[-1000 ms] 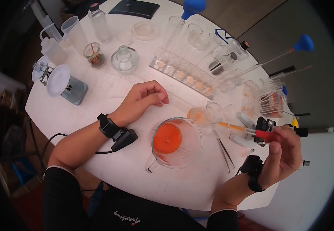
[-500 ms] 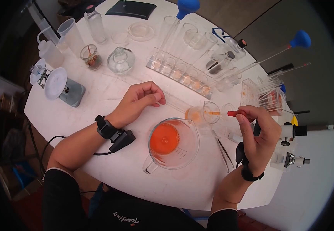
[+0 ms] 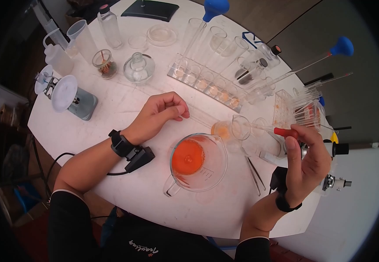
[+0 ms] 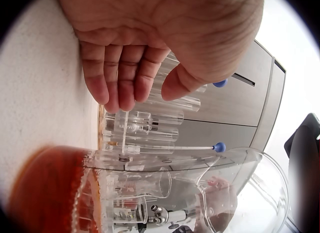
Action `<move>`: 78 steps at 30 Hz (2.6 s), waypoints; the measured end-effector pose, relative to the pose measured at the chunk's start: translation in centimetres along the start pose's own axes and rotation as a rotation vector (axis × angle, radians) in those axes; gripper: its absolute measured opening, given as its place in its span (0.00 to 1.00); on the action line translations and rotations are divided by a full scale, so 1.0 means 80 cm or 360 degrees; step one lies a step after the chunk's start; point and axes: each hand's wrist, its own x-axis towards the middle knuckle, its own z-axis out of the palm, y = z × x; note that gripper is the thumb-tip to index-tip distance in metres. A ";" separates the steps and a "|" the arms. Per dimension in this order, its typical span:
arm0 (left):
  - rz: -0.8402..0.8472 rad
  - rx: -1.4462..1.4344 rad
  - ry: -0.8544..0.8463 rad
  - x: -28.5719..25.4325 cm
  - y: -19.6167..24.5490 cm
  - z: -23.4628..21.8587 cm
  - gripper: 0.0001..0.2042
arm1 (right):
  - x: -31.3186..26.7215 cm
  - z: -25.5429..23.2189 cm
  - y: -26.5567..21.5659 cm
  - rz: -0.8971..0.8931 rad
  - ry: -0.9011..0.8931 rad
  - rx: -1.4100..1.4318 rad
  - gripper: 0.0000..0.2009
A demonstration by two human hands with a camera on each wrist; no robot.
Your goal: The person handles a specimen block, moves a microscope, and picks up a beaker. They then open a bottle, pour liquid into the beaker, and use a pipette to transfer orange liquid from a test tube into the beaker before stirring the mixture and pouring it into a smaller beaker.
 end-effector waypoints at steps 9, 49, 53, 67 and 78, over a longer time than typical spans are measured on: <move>0.0027 0.0029 -0.0003 0.000 -0.003 -0.001 0.10 | -0.011 0.012 -0.053 -0.0318 -0.0270 0.0405 0.18; 0.0030 0.0014 0.0002 0.000 -0.002 -0.001 0.09 | -0.011 -0.023 -0.010 -0.0039 0.0051 0.0076 0.08; -0.0001 -0.0016 -0.0002 0.000 0.000 0.000 0.08 | -0.001 -0.014 0.001 0.0003 -0.0065 -0.0082 0.08; 0.0027 0.0004 0.0005 0.000 -0.003 0.000 0.09 | 0.009 0.009 0.009 -0.0061 -0.0257 -0.0204 0.06; 0.0023 0.0016 0.0007 0.000 -0.004 0.000 0.09 | -0.006 -0.007 -0.007 0.0002 0.0104 0.0132 0.10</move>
